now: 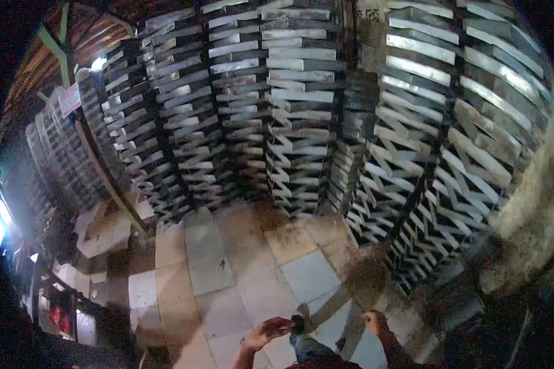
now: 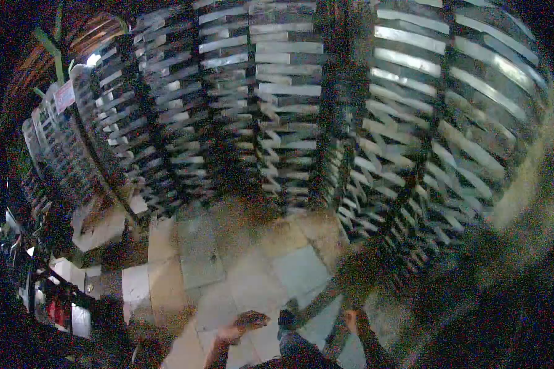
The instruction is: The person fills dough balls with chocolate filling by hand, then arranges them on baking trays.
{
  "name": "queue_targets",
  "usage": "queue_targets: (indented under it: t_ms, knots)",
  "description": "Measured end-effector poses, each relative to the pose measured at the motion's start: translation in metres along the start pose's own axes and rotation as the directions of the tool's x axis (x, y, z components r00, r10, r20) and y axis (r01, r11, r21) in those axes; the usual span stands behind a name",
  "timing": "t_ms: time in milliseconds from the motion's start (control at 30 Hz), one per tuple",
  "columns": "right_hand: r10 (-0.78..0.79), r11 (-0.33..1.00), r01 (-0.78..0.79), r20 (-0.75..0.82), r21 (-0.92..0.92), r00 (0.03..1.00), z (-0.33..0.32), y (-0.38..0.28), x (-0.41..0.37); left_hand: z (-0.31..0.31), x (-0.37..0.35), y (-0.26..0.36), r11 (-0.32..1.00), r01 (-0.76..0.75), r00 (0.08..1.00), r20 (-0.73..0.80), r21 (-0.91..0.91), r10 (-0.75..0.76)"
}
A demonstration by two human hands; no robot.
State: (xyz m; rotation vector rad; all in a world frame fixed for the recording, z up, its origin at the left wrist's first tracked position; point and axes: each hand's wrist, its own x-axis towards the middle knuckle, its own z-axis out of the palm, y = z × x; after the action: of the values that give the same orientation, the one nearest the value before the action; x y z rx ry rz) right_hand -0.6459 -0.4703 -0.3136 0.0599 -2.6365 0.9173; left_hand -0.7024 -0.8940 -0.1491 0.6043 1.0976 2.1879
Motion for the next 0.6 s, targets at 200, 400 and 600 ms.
queue_targets:
  t_ms: [200, 400, 600]
  knots:
    - [0.071, 0.997, -0.069, -0.074, 0.024, 0.995, -0.029, -0.015, 0.242, -0.086, 0.135, 0.098, 0.945, 0.124, 0.985, -0.15, 0.302, -0.081]
    - [-0.076, 0.995, 0.087, -0.188, 0.052, 0.979, -0.054, -0.085, 0.544, -0.177, 0.218, 0.162, 0.965, -0.027, 0.954, -0.283, 0.26, 0.103]
    - [-0.289, 0.957, 0.276, -0.382, -0.092, 0.878, -0.103, -0.196, 0.807, -0.278, 0.281, 0.16, 0.987, -0.038, 0.859, -0.499, 0.153, 0.11]
